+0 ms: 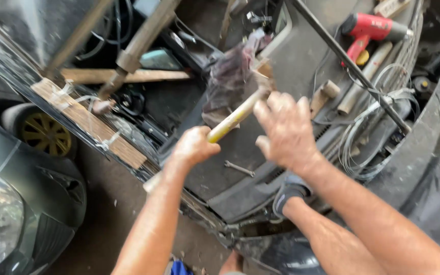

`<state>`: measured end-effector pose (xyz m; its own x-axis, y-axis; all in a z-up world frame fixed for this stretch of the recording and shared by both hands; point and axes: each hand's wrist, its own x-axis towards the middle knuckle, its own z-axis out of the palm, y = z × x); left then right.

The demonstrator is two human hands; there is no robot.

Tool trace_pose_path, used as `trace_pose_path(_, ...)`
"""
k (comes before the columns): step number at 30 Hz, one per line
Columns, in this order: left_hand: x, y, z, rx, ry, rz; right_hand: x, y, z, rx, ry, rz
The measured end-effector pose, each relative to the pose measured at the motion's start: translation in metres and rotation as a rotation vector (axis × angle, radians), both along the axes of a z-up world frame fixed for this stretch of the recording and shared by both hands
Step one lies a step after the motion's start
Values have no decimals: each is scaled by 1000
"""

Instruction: The person uses a hammer and a metal pry bar to forcefully pry and adjust the windshield frame of a car. They repeatedly strike the pry bar and wooden blocks placed against the frame to shift its position.

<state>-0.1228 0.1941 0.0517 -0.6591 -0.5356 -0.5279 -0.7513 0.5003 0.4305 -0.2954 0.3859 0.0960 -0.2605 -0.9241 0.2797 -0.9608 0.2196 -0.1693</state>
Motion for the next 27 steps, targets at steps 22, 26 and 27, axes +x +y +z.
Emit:
trace_pose_path(22,84,-106,32,-519,-167,198,22,-82,-135,399,-1080,-488)
trace_pose_path(26,78,-162,29,-553,-384,273,33,-123,-152,312,-1181,-509)
trace_pose_path(27,75,-167,31,-481,-508,346,37,-129,-152,309,-1211,-514)
